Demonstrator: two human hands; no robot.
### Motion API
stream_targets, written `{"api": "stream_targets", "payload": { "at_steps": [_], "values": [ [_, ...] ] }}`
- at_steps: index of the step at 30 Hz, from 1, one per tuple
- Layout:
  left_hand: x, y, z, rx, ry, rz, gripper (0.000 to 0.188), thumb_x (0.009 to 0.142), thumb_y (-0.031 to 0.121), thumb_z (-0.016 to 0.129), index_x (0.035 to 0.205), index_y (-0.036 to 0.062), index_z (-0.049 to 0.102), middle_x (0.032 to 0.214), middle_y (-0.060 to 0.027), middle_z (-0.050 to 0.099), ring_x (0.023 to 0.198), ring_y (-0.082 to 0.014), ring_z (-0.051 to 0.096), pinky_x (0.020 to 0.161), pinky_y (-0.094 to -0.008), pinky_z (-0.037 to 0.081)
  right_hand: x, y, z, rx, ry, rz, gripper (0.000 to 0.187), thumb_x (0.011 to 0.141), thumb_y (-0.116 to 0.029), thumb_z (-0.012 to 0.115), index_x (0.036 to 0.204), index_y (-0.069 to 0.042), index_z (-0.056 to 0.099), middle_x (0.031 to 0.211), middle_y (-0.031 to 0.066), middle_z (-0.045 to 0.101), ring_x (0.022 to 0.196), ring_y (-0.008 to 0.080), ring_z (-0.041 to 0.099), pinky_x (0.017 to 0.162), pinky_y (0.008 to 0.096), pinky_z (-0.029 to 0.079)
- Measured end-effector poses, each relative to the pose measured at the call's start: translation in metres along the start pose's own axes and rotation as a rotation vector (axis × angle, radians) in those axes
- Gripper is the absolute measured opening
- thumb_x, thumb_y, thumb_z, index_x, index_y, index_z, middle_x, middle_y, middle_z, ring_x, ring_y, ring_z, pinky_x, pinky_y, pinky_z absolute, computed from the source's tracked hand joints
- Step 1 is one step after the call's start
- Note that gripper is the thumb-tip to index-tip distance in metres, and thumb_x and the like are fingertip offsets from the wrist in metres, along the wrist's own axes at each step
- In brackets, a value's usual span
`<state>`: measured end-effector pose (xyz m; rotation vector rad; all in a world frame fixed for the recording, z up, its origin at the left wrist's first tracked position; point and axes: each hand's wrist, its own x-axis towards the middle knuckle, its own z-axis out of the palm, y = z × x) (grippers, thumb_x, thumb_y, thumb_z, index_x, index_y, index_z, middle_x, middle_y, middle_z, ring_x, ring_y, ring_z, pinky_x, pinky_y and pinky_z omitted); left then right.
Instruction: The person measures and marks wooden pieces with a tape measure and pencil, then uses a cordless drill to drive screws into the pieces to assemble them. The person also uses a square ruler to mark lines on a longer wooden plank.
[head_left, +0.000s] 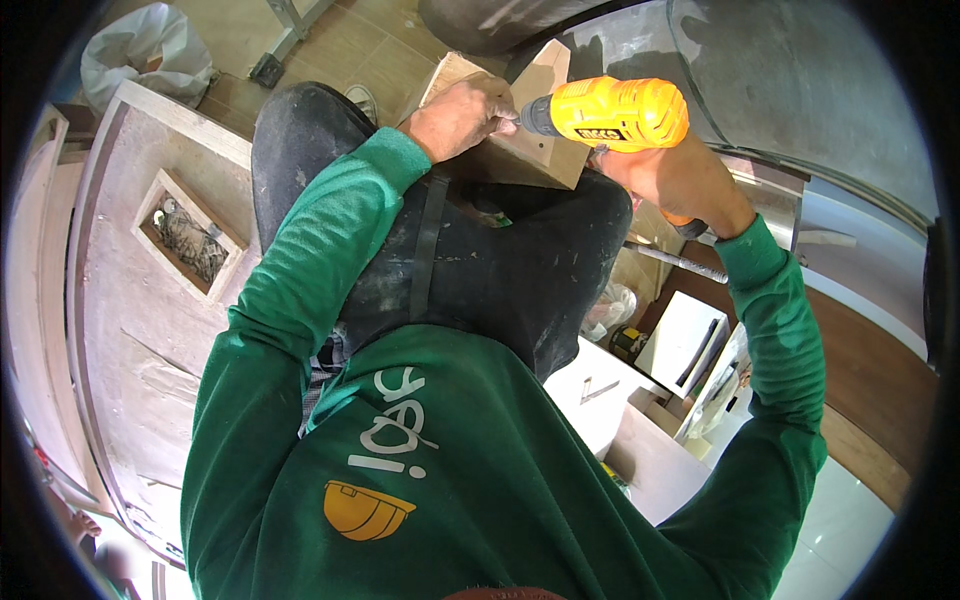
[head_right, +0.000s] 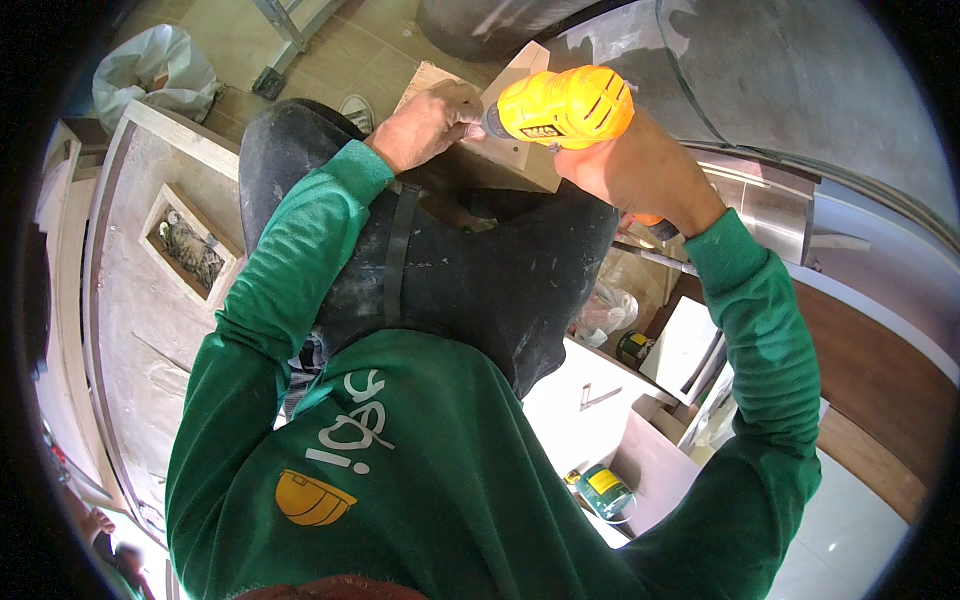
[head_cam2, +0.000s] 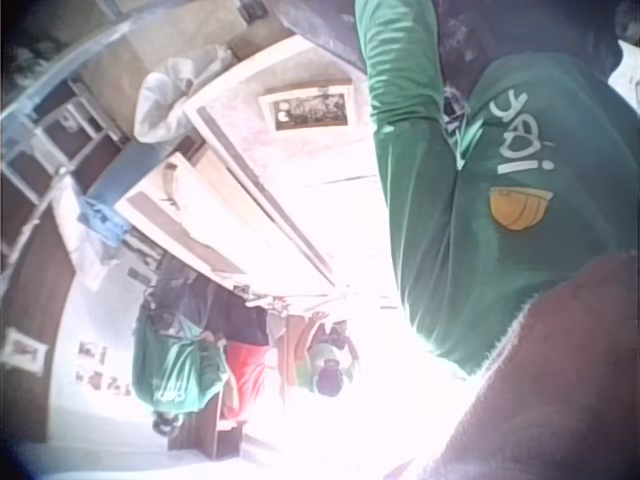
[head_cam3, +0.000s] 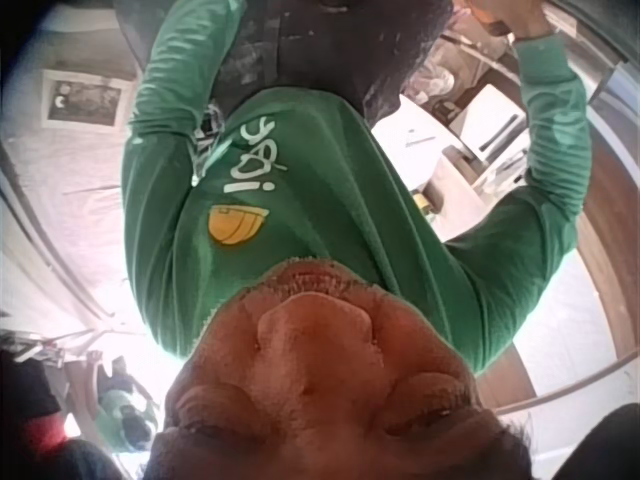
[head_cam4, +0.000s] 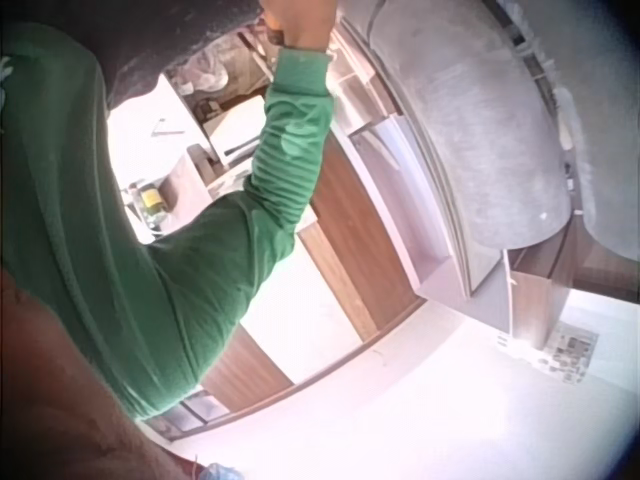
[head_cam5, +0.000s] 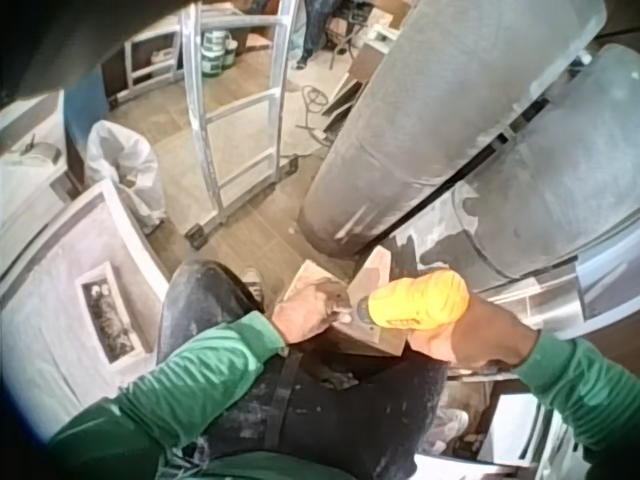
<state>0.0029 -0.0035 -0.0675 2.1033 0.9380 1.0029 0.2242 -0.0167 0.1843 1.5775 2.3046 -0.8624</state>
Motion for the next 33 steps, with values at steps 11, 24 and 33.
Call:
{"api": "stream_targets", "payload": {
  "at_steps": [11, 24, 33],
  "values": [
    [0.042, -0.029, -0.038, 0.013, -0.015, 0.023, 0.048, 0.101, 0.039, 0.074, 0.132, 0.0032, 0.074, 0.120, -0.0215, 0.076, 0.117, -0.0412, 0.071, 0.103, -0.0490, 0.056, 0.001, 0.003, 0.004, -0.091, 0.012, -0.108, 0.038, 0.093, -0.010, 0.076, 0.130, -0.001, 0.069, 0.115, 0.0178, 0.078, 0.105, 0.0352, 0.076, 0.089, 0.0390, 0.062],
    [0.108, -0.038, -0.040, -0.028, -0.832, -0.342, 0.078, 0.097, 0.071, 0.066, 0.111, -0.0031, 0.081, 0.107, -0.0199, 0.080, 0.095, -0.0340, 0.074, 0.089, -0.0474, 0.055, 0.004, 0.017, -0.014, -0.227, -0.227, 0.145, 0.057, 0.091, -0.028, 0.086, 0.142, -0.012, 0.066, 0.123, 0.0119, 0.076, 0.106, 0.0300, 0.075, 0.091, 0.0382, 0.063],
    [0.114, -0.036, -0.033, 0.057, -0.833, -0.305, 0.072, 0.101, 0.065, 0.062, 0.120, -0.0029, 0.079, 0.117, -0.0249, 0.079, 0.106, -0.0407, 0.076, 0.097, -0.0472, 0.058, 0.033, 0.004, -0.044, -0.167, -0.322, -0.017, 0.062, 0.081, -0.029, 0.095, 0.132, -0.005, 0.071, 0.114, 0.0168, 0.078, 0.095, 0.0339, 0.076, 0.081, 0.0389, 0.062]
  ]
}}
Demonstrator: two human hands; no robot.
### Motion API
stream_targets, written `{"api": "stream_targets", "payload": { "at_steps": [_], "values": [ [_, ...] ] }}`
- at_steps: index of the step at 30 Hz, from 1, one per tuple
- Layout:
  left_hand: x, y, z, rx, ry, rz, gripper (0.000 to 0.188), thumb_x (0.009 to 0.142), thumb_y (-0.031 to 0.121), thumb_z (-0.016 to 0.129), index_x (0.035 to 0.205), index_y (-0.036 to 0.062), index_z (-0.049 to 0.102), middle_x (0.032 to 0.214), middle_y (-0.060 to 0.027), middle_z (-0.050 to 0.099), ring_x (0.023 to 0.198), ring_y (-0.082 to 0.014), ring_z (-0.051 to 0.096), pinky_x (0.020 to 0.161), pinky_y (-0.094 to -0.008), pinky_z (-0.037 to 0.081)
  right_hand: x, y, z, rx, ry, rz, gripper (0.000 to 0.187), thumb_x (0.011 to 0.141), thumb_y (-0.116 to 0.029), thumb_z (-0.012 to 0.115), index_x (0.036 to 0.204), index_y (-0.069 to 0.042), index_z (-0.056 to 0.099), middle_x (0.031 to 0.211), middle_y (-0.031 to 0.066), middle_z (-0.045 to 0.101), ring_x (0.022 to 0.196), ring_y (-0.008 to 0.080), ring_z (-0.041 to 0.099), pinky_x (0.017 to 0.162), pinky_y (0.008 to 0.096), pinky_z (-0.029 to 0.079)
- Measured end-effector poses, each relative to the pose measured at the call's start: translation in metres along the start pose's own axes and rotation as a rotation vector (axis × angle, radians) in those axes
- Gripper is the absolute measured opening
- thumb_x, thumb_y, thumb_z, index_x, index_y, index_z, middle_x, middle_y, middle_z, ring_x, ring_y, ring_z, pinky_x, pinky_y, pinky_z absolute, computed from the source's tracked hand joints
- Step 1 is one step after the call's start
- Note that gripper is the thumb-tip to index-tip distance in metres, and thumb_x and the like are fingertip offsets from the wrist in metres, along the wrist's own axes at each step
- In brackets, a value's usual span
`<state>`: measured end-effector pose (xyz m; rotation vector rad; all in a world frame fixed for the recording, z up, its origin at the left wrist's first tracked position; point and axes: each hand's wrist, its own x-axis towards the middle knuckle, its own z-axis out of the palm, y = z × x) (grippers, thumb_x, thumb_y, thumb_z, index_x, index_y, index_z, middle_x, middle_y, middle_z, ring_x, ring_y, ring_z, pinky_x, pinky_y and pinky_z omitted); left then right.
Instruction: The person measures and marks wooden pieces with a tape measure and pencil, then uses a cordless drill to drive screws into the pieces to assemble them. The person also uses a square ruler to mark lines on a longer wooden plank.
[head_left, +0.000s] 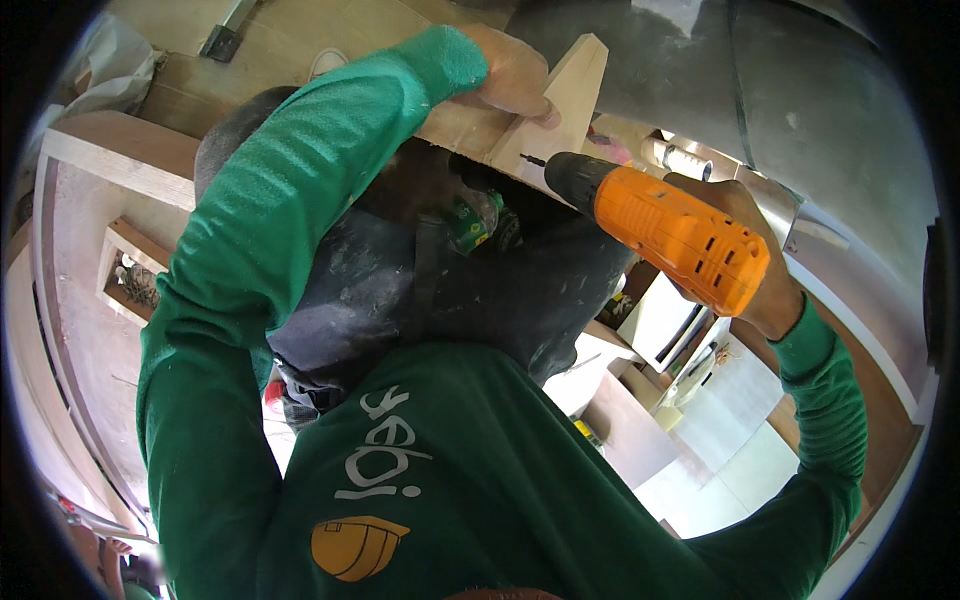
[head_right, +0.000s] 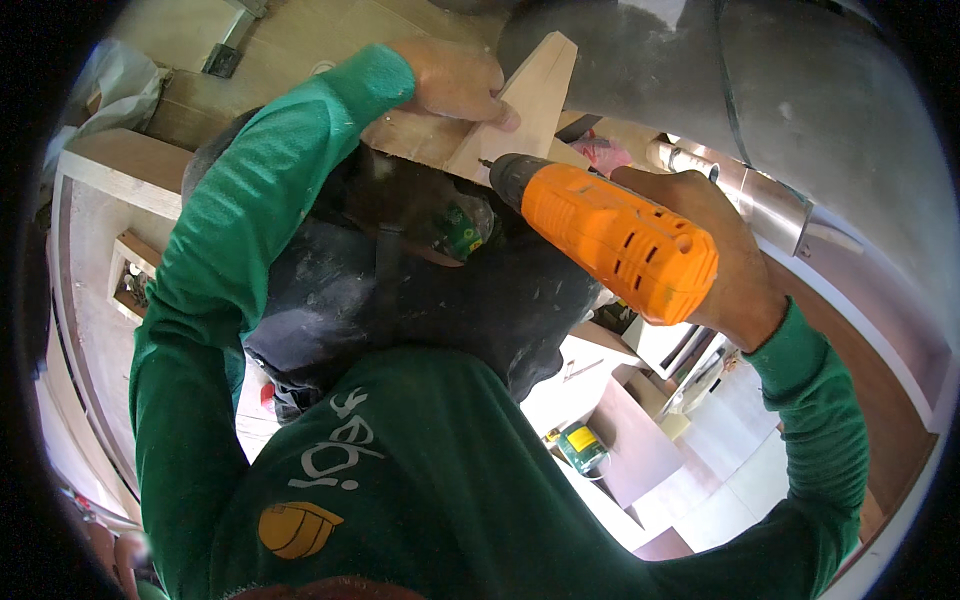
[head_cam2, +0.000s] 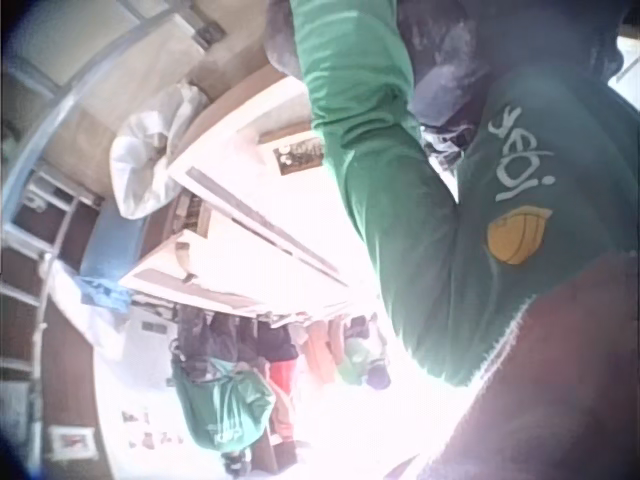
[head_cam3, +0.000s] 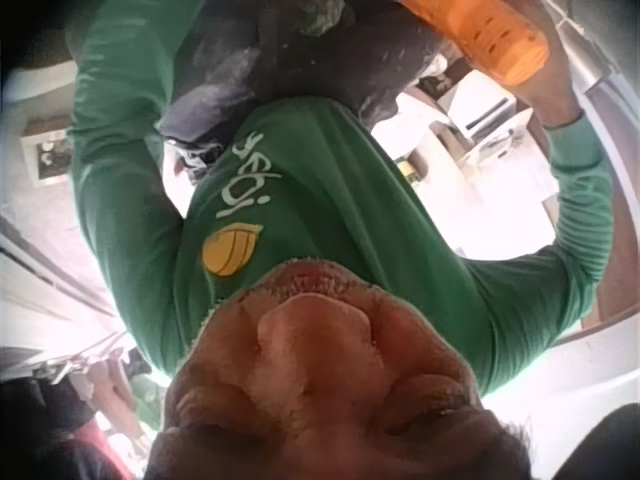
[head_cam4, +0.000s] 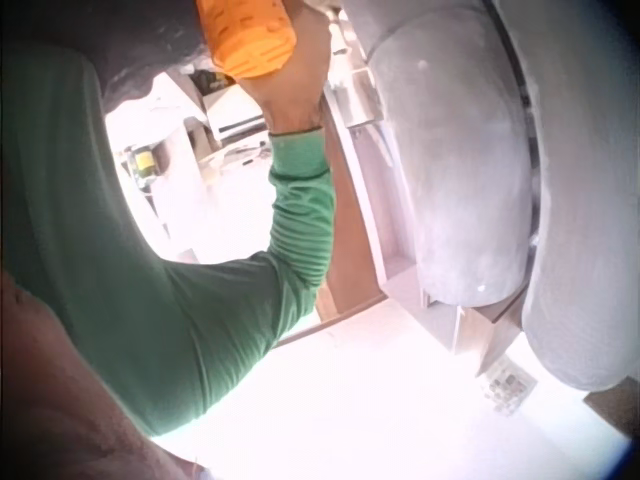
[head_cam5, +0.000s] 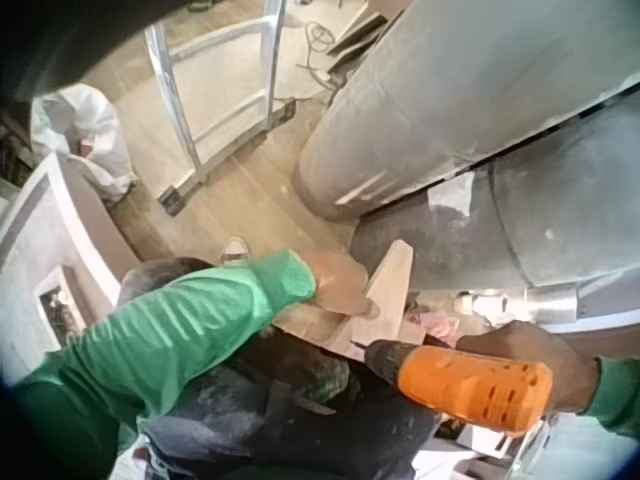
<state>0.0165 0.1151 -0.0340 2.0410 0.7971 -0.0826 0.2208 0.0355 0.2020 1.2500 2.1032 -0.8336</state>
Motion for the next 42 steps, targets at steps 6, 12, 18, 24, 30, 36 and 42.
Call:
{"api": "stream_targets", "payload": {
  "at_steps": [6, 12, 18, 24, 30, 36, 42],
  "values": [
    [0.003, 0.000, 0.003, 0.032, 0.039, 0.007, 0.069, 0.102, 0.063, 0.061, 0.124, -0.0002, 0.080, 0.120, -0.0245, 0.079, 0.110, -0.0405, 0.076, 0.100, -0.0473, 0.058, 0.007, 0.011, 0.005, 0.045, -0.078, 0.059, 0.057, 0.084, -0.038, 0.090, 0.126, -0.002, 0.074, 0.111, 0.0200, 0.080, 0.091, 0.0361, 0.079, 0.086, 0.0381, 0.065],
    [0.006, -0.004, 0.008, 0.026, 0.089, -0.004, 0.068, 0.102, 0.062, 0.062, 0.122, -0.0004, 0.080, 0.119, -0.0237, 0.079, 0.110, -0.0409, 0.076, 0.099, -0.0482, 0.058, 0.019, 0.005, 0.001, -0.138, -0.115, 0.072, 0.046, 0.089, -0.036, 0.086, 0.120, -0.005, 0.074, 0.106, 0.0187, 0.080, 0.090, 0.0367, 0.078, 0.083, 0.0407, 0.065],
    [-0.003, 0.003, 0.003, -0.026, 0.049, 0.022, 0.066, 0.101, 0.060, 0.065, 0.123, -0.0008, 0.079, 0.118, -0.0235, 0.079, 0.111, -0.0410, 0.075, 0.098, -0.0497, 0.057, 0.029, -0.010, 0.001, -0.554, -0.088, -0.097, 0.031, 0.090, -0.031, 0.084, 0.108, -0.010, 0.070, 0.096, 0.0131, 0.077, 0.086, 0.0346, 0.076, 0.084, 0.0441, 0.060],
    [-0.001, -0.004, 0.008, -0.080, 0.034, 0.027, 0.066, 0.101, 0.062, 0.066, 0.119, -0.0004, 0.080, 0.114, -0.0221, 0.079, 0.108, -0.0408, 0.074, 0.094, -0.0502, 0.056, 0.051, -0.023, -0.038, -0.534, -0.078, -0.180, 0.024, 0.088, -0.025, 0.078, 0.099, -0.008, 0.066, 0.094, 0.0153, 0.073, 0.090, 0.0397, 0.070, 0.087, 0.0460, 0.054],
    [-0.015, -0.016, 0.011, -0.127, 0.249, 0.099, 0.062, 0.101, 0.061, 0.067, 0.122, 0.0032, 0.076, 0.119, -0.0196, 0.076, 0.114, -0.0407, 0.071, 0.098, -0.0510, 0.054, -0.027, 0.015, 0.023, -0.154, 0.395, -0.173, 0.056, 0.084, -0.034, 0.087, 0.132, -0.008, 0.074, 0.118, 0.0227, 0.076, 0.105, 0.0439, 0.072, 0.089, 0.0489, 0.056],
    [-0.114, -0.023, 0.029, -0.153, 0.994, 0.218, 0.049, 0.105, 0.048, 0.069, 0.126, 0.0037, 0.073, 0.120, -0.0178, 0.074, 0.115, -0.0381, 0.070, 0.104, -0.0496, 0.055, -0.077, 0.069, 0.222, 0.924, 0.832, 0.476, 0.035, 0.101, -0.025, 0.080, 0.129, -0.003, 0.075, 0.104, 0.0014, 0.074, 0.090, 0.0171, 0.069, 0.084, 0.0343, 0.057],
    [-0.362, -0.029, 0.109, -0.106, 1.373, -0.406, 0.025, 0.106, 0.021, 0.074, 0.126, 0.0075, 0.079, 0.117, -0.0104, 0.079, 0.104, -0.0218, 0.074, 0.091, -0.0360, 0.060, -0.051, 0.076, 0.264, 0.988, 0.954, 0.462, 0.031, 0.097, -0.023, 0.084, 0.118, -0.003, 0.072, 0.089, 0.0022, 0.067, 0.075, 0.0133, 0.062, 0.071, 0.0304, 0.050]
  ]
}}
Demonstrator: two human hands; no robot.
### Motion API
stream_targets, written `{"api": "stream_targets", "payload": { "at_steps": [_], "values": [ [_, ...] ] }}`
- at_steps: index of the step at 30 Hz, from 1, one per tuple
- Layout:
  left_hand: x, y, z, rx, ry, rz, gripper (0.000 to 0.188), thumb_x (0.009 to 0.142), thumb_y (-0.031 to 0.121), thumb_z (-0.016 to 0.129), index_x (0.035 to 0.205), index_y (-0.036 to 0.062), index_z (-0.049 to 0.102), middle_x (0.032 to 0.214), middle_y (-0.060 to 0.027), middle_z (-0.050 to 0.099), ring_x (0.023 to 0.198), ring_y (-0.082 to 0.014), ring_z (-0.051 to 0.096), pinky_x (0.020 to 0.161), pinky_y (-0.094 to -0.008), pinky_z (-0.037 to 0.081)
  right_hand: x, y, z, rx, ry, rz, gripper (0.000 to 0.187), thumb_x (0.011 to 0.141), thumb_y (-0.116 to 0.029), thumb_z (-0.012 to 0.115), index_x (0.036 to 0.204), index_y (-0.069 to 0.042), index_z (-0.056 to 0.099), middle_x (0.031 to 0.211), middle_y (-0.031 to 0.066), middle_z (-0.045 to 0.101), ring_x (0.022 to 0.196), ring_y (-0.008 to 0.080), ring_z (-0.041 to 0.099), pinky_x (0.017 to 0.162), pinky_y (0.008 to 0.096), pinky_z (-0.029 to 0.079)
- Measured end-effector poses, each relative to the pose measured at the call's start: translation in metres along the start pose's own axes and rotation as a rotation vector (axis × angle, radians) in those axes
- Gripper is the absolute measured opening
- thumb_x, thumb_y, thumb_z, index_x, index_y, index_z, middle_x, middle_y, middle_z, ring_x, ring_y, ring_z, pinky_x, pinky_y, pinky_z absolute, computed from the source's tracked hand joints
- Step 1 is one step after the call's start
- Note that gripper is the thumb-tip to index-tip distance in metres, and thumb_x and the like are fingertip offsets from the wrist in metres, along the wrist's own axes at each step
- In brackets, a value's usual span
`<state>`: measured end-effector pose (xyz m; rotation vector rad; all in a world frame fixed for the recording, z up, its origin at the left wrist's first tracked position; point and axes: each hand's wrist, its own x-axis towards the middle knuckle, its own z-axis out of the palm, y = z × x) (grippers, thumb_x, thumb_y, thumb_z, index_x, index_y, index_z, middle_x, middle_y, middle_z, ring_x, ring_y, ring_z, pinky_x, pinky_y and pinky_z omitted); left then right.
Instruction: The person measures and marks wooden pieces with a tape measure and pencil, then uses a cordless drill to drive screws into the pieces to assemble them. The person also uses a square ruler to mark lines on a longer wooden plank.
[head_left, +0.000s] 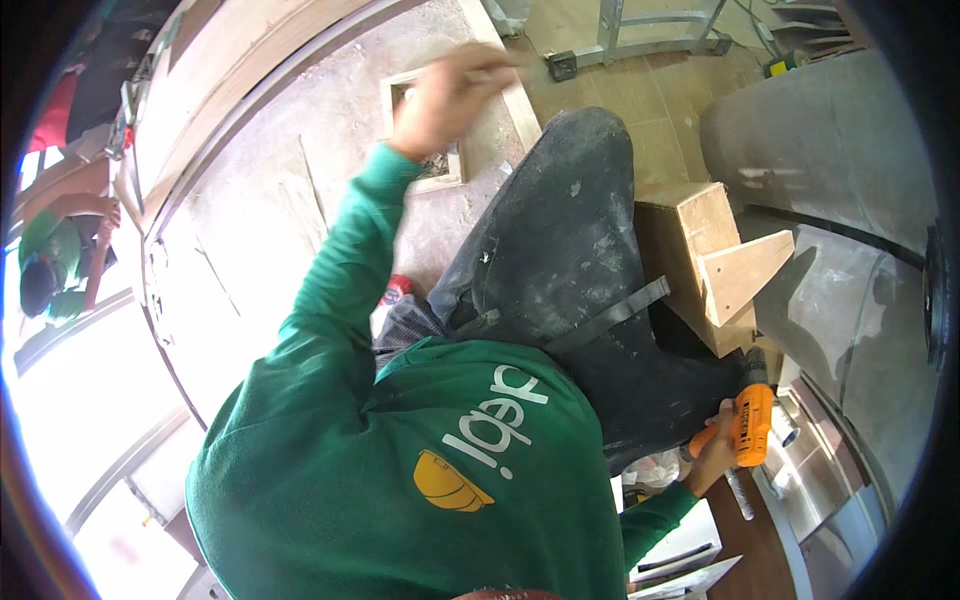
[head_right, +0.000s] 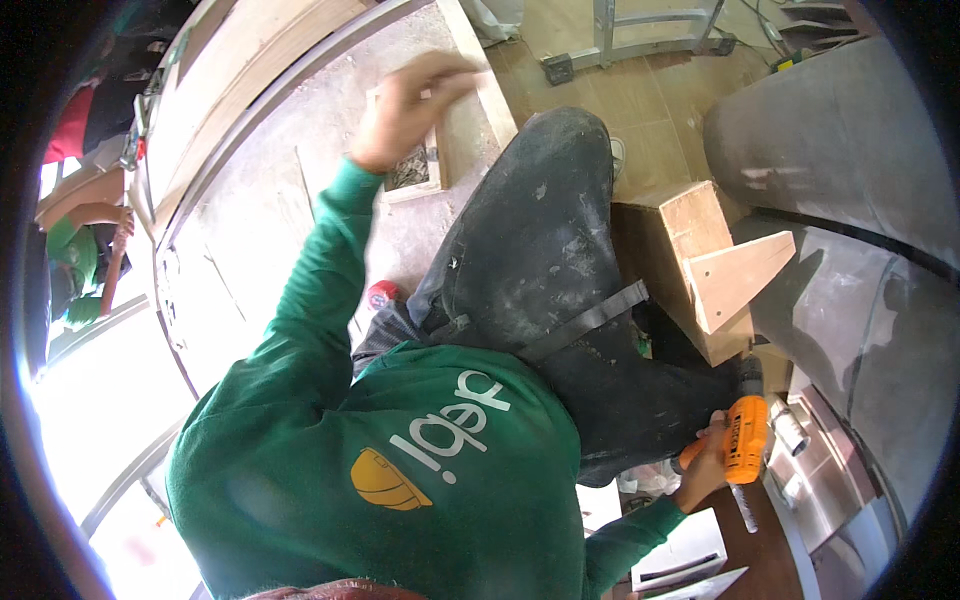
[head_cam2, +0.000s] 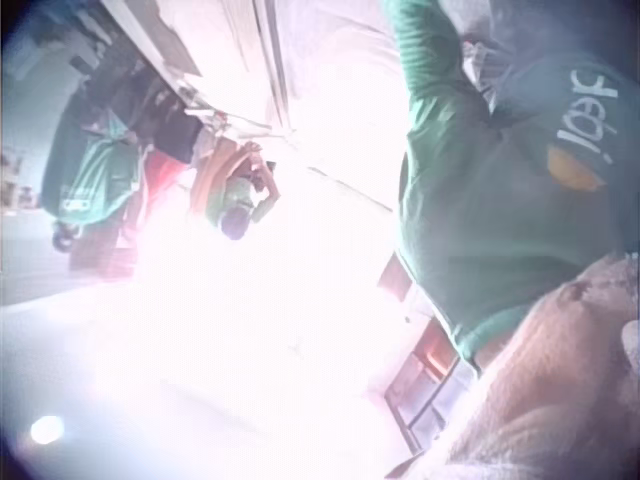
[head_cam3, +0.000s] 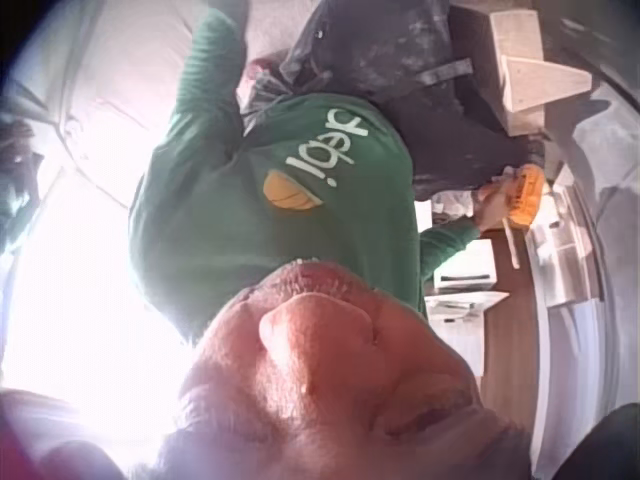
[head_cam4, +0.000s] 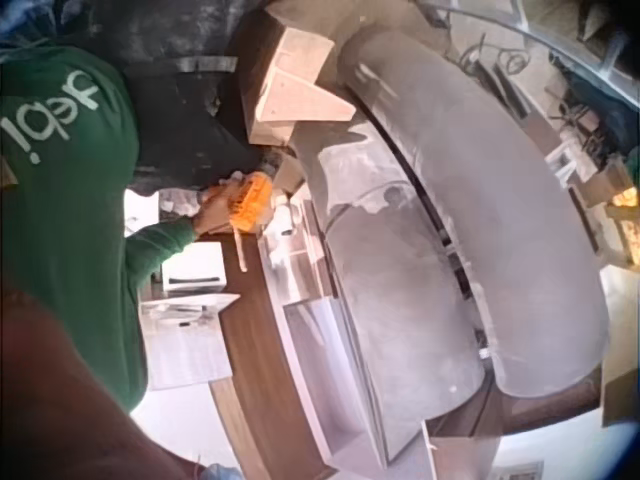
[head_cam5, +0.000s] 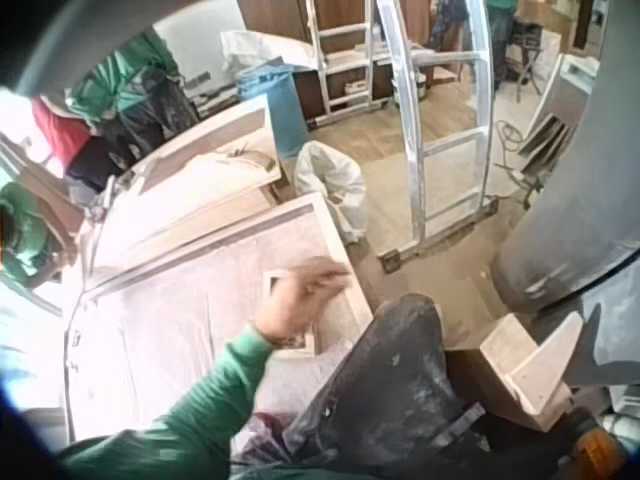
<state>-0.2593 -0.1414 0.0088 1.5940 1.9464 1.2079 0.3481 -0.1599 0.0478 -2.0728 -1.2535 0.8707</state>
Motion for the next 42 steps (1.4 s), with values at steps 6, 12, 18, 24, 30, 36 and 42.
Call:
{"api": "stream_targets", "payload": {
  "at_steps": [6, 12, 18, 24, 30, 36, 42],
  "values": [
    [-0.106, -0.116, -0.100, 0.505, 0.057, -0.320, 0.017, 0.097, 0.023, 0.080, 0.108, 0.0105, 0.084, 0.102, -0.0127, 0.074, 0.093, -0.0320, 0.073, 0.085, -0.0442, 0.059, 0.012, 0.002, -0.016, 0.026, -0.078, 0.042, 0.036, 0.096, -0.029, 0.084, 0.117, -0.004, 0.070, 0.087, 0.0029, 0.065, 0.079, 0.0156, 0.063, 0.077, 0.0342, 0.049],
    [-0.119, -0.137, -0.075, 0.575, 0.099, -0.278, 0.013, 0.093, 0.021, 0.080, 0.104, 0.0143, 0.085, 0.103, -0.0120, 0.071, 0.104, -0.0354, 0.069, 0.093, -0.0470, 0.056, -0.002, 0.023, -0.023, 0.055, 0.036, 0.052, 0.036, 0.094, -0.023, 0.086, 0.118, -0.001, 0.072, 0.085, 0.0020, 0.063, 0.074, 0.0141, 0.061, 0.072, 0.0313, 0.051],
    [-0.097, -0.151, -0.068, 0.711, -0.005, -0.152, 0.019, 0.094, 0.022, 0.079, 0.107, 0.0097, 0.085, 0.105, -0.0137, 0.069, 0.107, -0.0362, 0.067, 0.097, -0.0479, 0.054, 0.004, 0.036, -0.030, 0.050, 0.026, 0.083, 0.038, 0.095, -0.027, 0.086, 0.120, -0.003, 0.072, 0.086, 0.0013, 0.063, 0.076, 0.0136, 0.061, 0.074, 0.0307, 0.051],
    [-0.087, -0.168, -0.056, 0.855, -0.062, -0.198, 0.021, 0.089, 0.023, 0.077, 0.104, 0.0093, 0.085, 0.109, -0.0173, 0.068, 0.110, -0.0387, 0.066, 0.101, -0.0489, 0.053, 0.003, 0.031, -0.027, 0.072, 0.023, 0.049, 0.033, 0.096, -0.026, 0.085, 0.117, -0.004, 0.071, 0.084, 0.0008, 0.063, 0.073, 0.0124, 0.061, 0.070, 0.0293, 0.050],
    [-0.074, -0.179, -0.062, 0.743, -0.249, -0.228, 0.020, 0.089, 0.020, 0.077, 0.105, 0.0126, 0.086, 0.110, -0.0167, 0.067, 0.112, -0.0380, 0.065, 0.103, -0.0469, 0.053, 0.003, 0.029, -0.025, 0.103, 0.014, 0.006, 0.031, 0.095, -0.021, 0.085, 0.117, -0.004, 0.071, 0.084, 0.0009, 0.064, 0.070, 0.0121, 0.060, 0.068, 0.0289, 0.051],
    [-0.074, -0.175, -0.061, 0.520, -0.074, -0.219, 0.020, 0.093, 0.018, 0.077, 0.110, 0.0158, 0.087, 0.110, -0.0144, 0.070, 0.114, -0.0385, 0.066, 0.103, -0.0481, 0.053, 0.006, 0.034, -0.025, 0.135, 0.027, 0.027, 0.032, 0.095, -0.017, 0.086, 0.120, -0.003, 0.072, 0.083, 0.0008, 0.063, 0.071, 0.0120, 0.061, 0.067, 0.0282, 0.051],
    [-0.079, -0.156, -0.075, 0.737, -0.115, -0.121, 0.017, 0.092, 0.022, 0.079, 0.106, 0.0161, 0.087, 0.111, -0.0134, 0.069, 0.112, -0.0374, 0.064, 0.101, -0.0495, 0.054, 0.009, 0.039, -0.027, 0.128, 0.027, 0.031, 0.032, 0.095, -0.016, 0.086, 0.119, -0.002, 0.072, 0.085, 0.0013, 0.065, 0.071, 0.0114, 0.061, 0.067, 0.0282, 0.052]
  ]
}}
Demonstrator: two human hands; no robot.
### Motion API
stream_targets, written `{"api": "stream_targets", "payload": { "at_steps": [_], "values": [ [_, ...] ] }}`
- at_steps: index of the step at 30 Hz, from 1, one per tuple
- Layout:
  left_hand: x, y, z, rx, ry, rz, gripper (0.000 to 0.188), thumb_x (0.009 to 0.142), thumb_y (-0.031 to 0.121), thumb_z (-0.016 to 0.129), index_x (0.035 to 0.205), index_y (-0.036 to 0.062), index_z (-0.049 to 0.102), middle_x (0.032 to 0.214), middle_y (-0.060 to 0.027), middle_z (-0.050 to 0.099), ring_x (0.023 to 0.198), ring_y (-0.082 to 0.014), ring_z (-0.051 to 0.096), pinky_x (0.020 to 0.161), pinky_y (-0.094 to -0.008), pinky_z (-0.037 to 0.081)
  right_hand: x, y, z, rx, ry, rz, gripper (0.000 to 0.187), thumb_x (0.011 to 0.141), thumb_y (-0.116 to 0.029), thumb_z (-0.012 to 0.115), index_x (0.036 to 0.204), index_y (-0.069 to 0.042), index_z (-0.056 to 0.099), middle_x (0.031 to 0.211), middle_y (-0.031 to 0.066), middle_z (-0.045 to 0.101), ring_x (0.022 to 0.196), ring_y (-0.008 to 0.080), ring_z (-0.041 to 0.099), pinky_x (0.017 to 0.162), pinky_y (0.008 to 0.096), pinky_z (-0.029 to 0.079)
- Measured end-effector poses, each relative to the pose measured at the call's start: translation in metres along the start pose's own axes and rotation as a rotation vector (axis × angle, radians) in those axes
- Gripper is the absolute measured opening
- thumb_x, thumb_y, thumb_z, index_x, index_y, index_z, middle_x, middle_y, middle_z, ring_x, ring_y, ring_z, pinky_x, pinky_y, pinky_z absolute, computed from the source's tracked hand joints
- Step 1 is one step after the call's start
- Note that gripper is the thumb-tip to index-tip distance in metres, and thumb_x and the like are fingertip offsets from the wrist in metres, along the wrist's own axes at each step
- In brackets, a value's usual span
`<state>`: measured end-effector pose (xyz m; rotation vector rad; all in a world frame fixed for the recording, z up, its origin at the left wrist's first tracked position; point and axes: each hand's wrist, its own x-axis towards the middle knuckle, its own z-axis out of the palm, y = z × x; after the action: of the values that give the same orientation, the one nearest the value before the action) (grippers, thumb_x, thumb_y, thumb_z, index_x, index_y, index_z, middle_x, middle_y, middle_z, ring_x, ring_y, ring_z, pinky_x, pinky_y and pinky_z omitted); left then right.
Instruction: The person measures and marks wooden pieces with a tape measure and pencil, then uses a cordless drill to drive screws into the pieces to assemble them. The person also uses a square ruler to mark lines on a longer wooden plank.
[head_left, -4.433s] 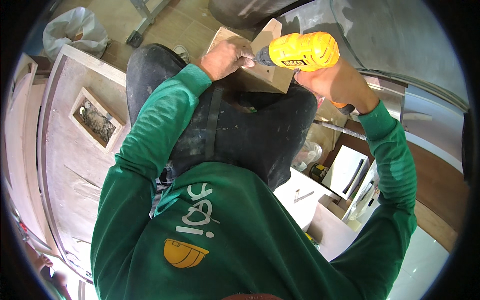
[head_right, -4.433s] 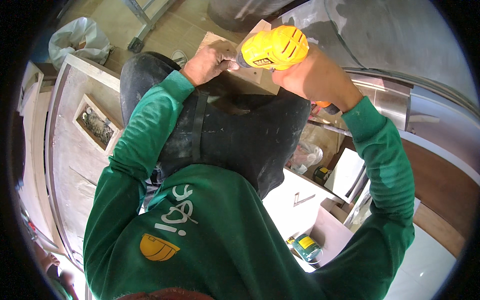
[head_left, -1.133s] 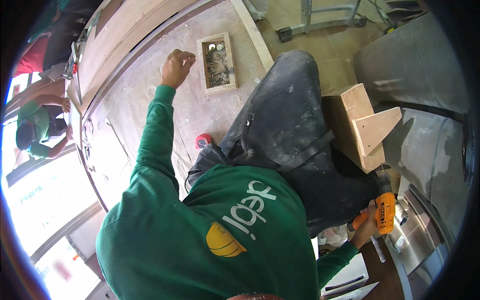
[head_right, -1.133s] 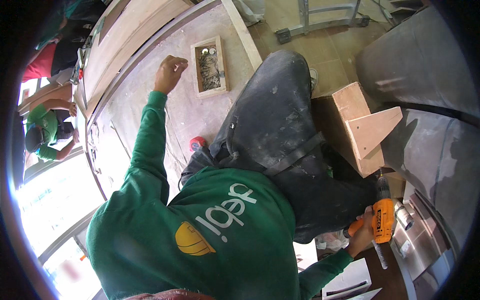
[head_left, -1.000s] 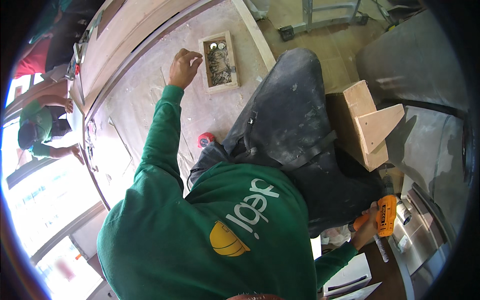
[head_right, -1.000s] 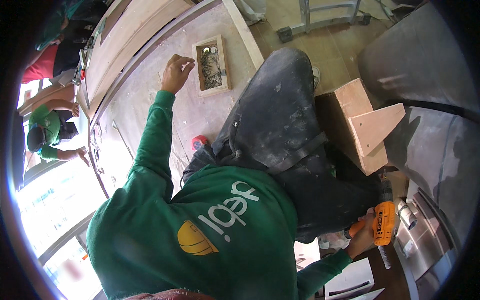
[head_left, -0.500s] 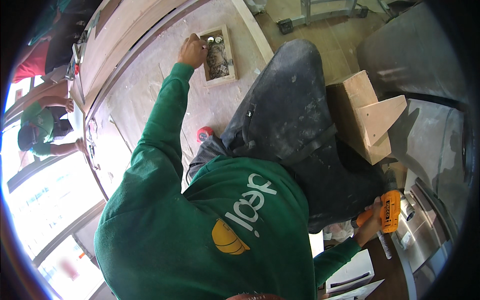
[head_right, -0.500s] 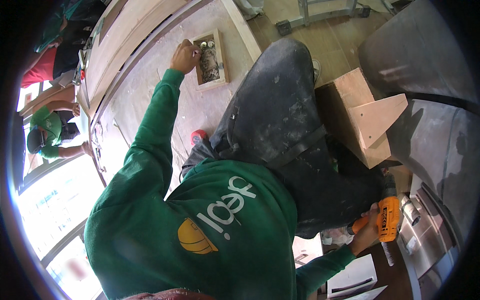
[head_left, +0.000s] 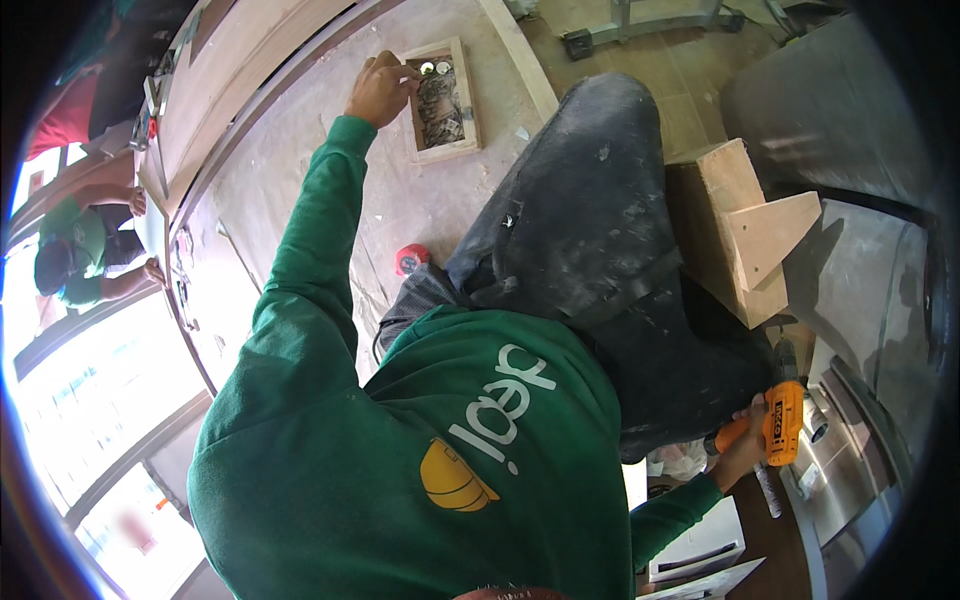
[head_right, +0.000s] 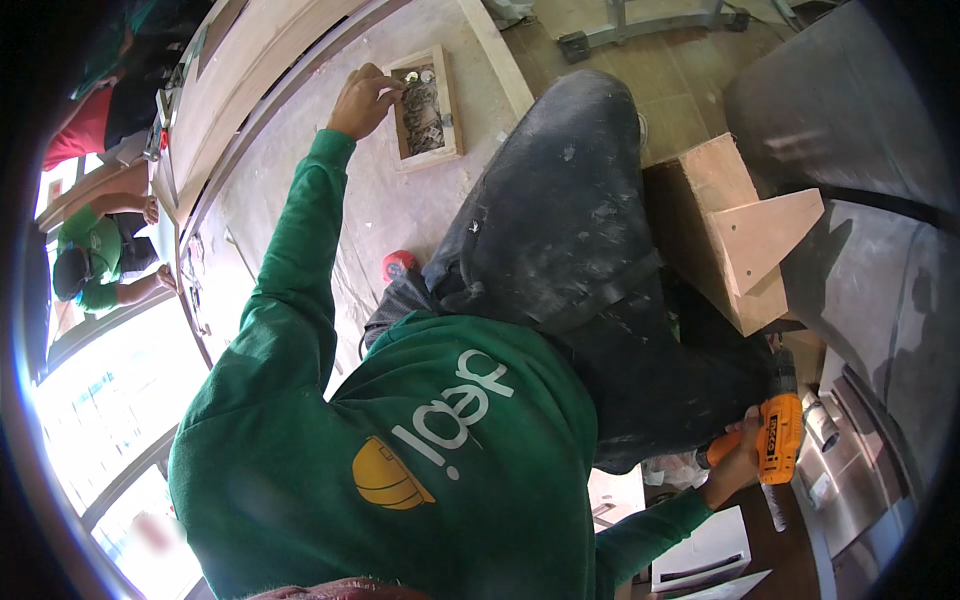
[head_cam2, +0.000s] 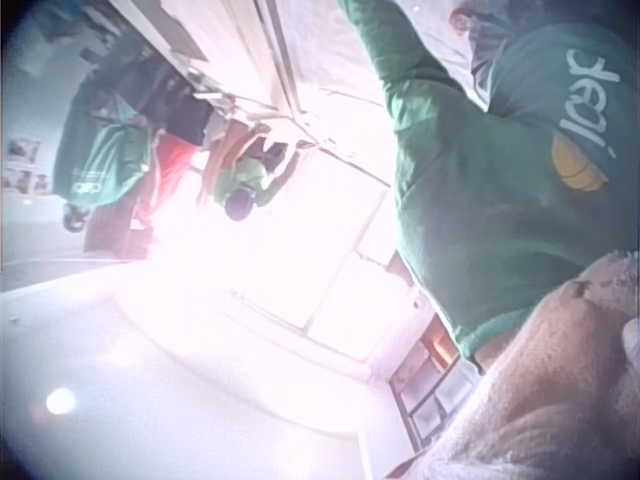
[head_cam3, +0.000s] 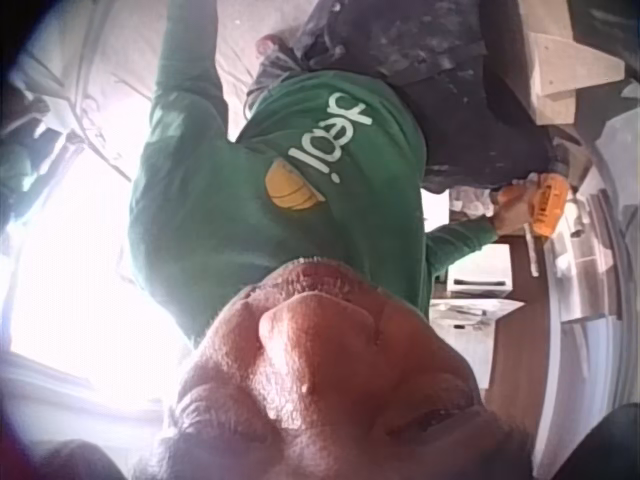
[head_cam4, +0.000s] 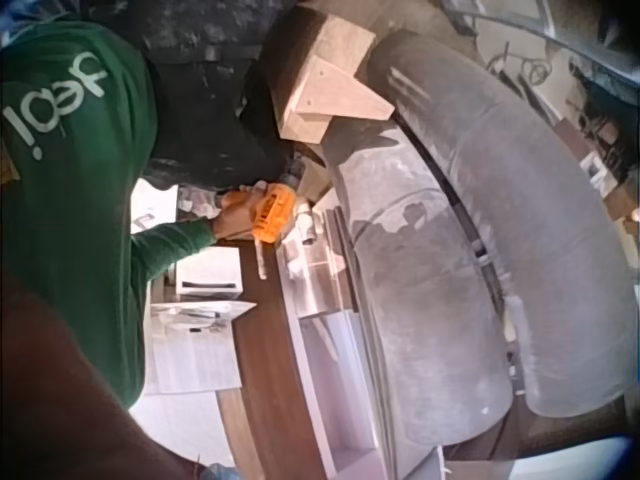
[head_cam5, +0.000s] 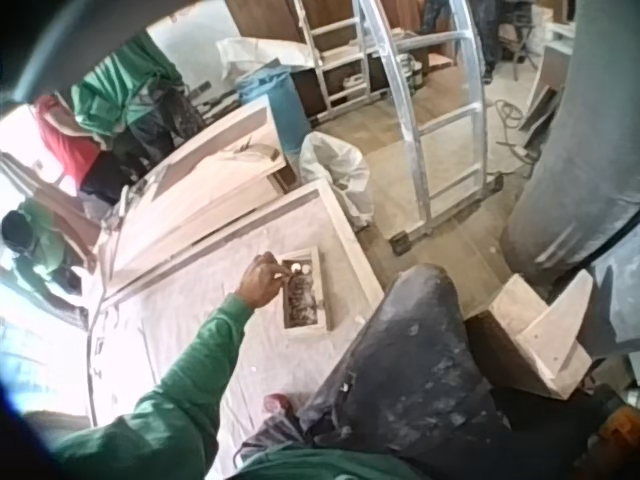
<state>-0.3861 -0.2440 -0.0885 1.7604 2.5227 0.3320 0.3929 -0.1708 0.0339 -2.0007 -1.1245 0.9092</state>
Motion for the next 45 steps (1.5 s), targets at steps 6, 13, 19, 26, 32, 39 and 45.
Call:
{"api": "stream_targets", "payload": {
  "at_steps": [6, 13, 19, 26, 32, 39, 45],
  "values": [
    [-0.003, 0.006, -0.004, 0.109, -0.090, 0.003, 0.018, 0.090, 0.023, 0.078, 0.103, 0.0122, 0.086, 0.110, -0.0139, 0.067, 0.110, -0.0377, 0.062, 0.101, -0.0486, 0.052, -0.006, -0.009, 0.005, 0.024, -0.010, -0.004, 0.031, 0.095, -0.016, 0.085, 0.119, -0.001, 0.072, 0.087, 0.0018, 0.066, 0.071, 0.0110, 0.062, 0.067, 0.0277, 0.054],
    [-0.023, 0.027, 0.026, 0.169, -0.054, -0.031, 0.017, 0.091, 0.023, 0.079, 0.103, 0.0154, 0.087, 0.115, -0.0126, 0.067, 0.113, -0.0359, 0.061, 0.103, -0.0493, 0.050, 0.000, 0.001, 0.000, -0.010, -0.023, -0.049, 0.034, 0.095, -0.017, 0.086, 0.121, -0.001, 0.072, 0.088, 0.0021, 0.067, 0.071, 0.0105, 0.062, 0.067, 0.0272, 0.053],
    [-0.055, 0.053, 0.017, -0.071, -0.014, -0.008, 0.017, 0.092, 0.021, 0.080, 0.107, 0.0182, 0.088, 0.115, -0.0116, 0.067, 0.110, -0.0352, 0.060, 0.099, -0.0467, 0.050, -0.006, -0.004, 0.005, -0.014, -0.008, -0.034, 0.034, 0.096, -0.017, 0.086, 0.122, -0.001, 0.071, 0.086, 0.0015, 0.066, 0.071, 0.0105, 0.062, 0.067, 0.0271, 0.053],
    [-0.049, 0.015, -0.004, 0.048, 0.135, -0.120, 0.017, 0.094, 0.026, 0.081, 0.107, 0.0178, 0.087, 0.112, -0.0100, 0.068, 0.107, -0.0339, 0.062, 0.097, -0.0466, 0.050, -0.004, -0.008, 0.006, -0.029, -0.001, -0.010, 0.035, 0.095, -0.016, 0.086, 0.123, -0.001, 0.071, 0.082, 0.0013, 0.065, 0.068, 0.0111, 0.061, 0.066, 0.0277, 0.053],
    [-0.012, 0.010, 0.012, 0.068, 0.129, -0.005, 0.022, 0.092, 0.032, 0.082, 0.108, 0.0175, 0.087, 0.111, -0.0093, 0.069, 0.108, -0.0339, 0.063, 0.097, -0.0473, 0.051, -0.005, -0.009, 0.007, -0.018, -0.002, -0.037, 0.033, 0.095, -0.016, 0.086, 0.121, -0.002, 0.072, 0.081, 0.0009, 0.064, 0.067, 0.0106, 0.060, 0.065, 0.0279, 0.052],
    [0.003, 0.020, 0.036, 0.093, 0.081, -0.061, 0.025, 0.089, 0.033, 0.084, 0.106, 0.0152, 0.087, 0.113, -0.0092, 0.071, 0.112, -0.0356, 0.063, 0.100, -0.0481, 0.052, -0.002, 0.002, 0.002, -0.053, 0.014, -0.040, 0.029, 0.095, -0.019, 0.086, 0.114, -0.003, 0.072, 0.081, 0.0011, 0.063, 0.070, 0.0114, 0.061, 0.068, 0.0291, 0.051],
    [-0.001, -0.004, 0.028, -0.223, 0.047, -0.185, 0.026, 0.095, 0.029, 0.083, 0.112, 0.0092, 0.084, 0.110, -0.0084, 0.076, 0.108, -0.0258, 0.069, 0.100, -0.0408, 0.054, -0.004, 0.000, 0.003, -0.119, 0.005, -0.106, 0.026, 0.097, -0.023, 0.083, 0.110, -0.004, 0.070, 0.080, 0.0012, 0.063, 0.070, 0.0129, 0.062, 0.069, 0.0311, 0.050]
  ]
}}
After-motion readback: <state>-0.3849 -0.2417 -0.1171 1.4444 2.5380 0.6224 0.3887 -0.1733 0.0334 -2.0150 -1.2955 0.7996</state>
